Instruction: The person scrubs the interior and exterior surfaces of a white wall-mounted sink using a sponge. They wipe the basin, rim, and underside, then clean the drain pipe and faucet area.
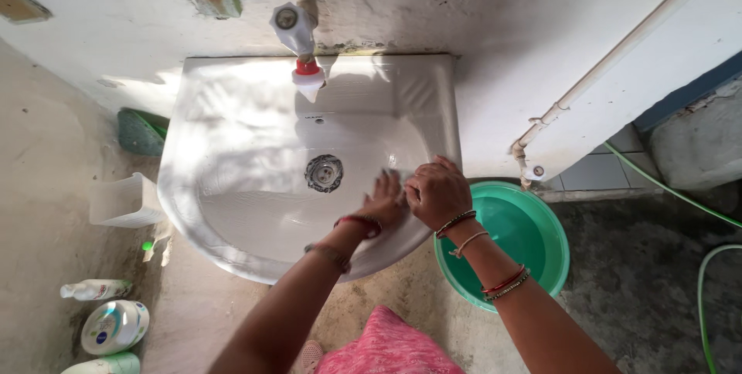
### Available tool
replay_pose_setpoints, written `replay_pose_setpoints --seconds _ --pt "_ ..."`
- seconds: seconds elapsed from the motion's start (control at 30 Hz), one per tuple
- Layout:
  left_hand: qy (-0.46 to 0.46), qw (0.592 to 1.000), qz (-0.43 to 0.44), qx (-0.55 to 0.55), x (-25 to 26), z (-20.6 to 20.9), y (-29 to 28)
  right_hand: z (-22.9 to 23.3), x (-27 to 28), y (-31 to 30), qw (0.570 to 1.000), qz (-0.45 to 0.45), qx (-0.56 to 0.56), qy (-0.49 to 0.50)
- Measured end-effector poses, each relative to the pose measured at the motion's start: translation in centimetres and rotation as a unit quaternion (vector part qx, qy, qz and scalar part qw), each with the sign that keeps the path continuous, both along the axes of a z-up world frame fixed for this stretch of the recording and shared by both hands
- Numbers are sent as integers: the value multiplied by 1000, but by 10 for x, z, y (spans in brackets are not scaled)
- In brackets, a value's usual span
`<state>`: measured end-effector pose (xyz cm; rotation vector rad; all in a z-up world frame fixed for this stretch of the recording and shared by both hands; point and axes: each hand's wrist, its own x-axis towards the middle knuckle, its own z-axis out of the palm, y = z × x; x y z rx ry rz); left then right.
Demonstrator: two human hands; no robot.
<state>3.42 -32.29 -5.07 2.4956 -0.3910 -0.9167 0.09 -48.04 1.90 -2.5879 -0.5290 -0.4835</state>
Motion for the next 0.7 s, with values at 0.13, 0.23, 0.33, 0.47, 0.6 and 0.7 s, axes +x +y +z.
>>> replay_pose_setpoints --seconds 0.13,0.23,0.33,0.47,0.6,0.7 --pt "-37 990 46 131 0 13 28 1 -1 -5 1000 -10 -22 7" --pt "17 992 -40 115 -28 5 46 0 0 -1 1000 -17 -26 5" --pt "71 990 -47 -109 -42 -19 33 -4 -5 4 999 -25 21 -8" --pt "-10 993 -76 -92 8 -46 -18 -8 2 -3 991 -59 93 -78" --pt "-94 989 53 100 40 -64 16 -21 -6 4 992 -72 79 -73" --pt "-24 989 31 141 23 -80 55 -23 -13 4 991 -81 64 -88"
